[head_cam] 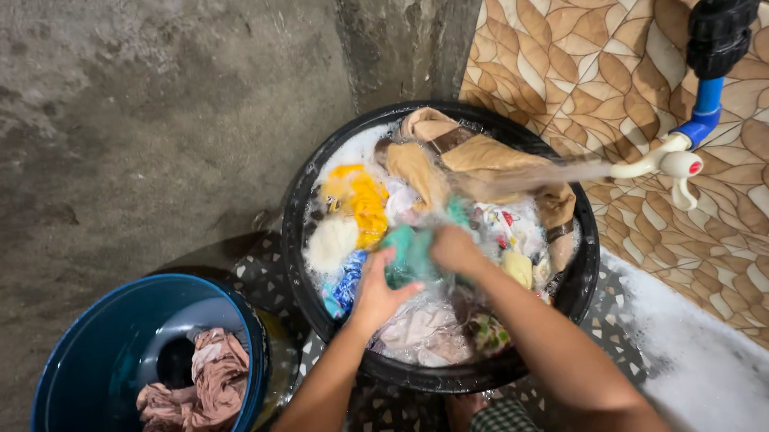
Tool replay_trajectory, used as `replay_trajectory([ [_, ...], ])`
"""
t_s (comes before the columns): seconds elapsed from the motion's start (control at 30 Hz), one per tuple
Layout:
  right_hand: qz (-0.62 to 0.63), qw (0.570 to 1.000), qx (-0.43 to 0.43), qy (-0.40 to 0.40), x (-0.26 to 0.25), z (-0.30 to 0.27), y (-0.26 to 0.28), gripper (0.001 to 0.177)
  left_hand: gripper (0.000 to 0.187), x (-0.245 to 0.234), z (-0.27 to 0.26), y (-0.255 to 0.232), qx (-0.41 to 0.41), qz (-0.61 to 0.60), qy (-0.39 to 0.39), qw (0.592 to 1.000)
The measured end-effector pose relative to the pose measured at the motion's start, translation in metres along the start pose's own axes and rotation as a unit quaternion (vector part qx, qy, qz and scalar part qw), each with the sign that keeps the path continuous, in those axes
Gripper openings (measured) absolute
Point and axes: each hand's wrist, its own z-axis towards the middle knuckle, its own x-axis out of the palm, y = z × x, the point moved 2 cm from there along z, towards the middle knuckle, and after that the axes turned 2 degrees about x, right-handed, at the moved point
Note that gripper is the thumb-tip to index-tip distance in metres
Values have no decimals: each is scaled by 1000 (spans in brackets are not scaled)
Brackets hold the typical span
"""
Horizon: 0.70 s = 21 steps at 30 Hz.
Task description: The person washes clothes by hand in a bucket. They use scissors to open detergent packets, pour water from a faucet, and scrub various items of clothing in the soapy water before placing them in a separate blue bucket.
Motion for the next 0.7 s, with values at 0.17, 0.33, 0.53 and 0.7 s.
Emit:
replay_trajectory([
  [0.17, 662, 749, -35, 17, -110, -23, 56, 18, 126, 20, 29, -24, 186, 71, -154, 968],
  [0.33, 755, 655, -3, -24, -151, -49, 68, 34, 54, -17, 77, -67, -34, -559, -201, 803],
  [0.53, 784, 560, 251, 98, -106, -60, 100, 40, 63, -35, 51, -201, 130, -228, -148, 953],
  [0.7, 871, 481, 51, 86, -87, -45, 82, 47, 46, -43, 23, -222, 345, -27, -289, 893],
])
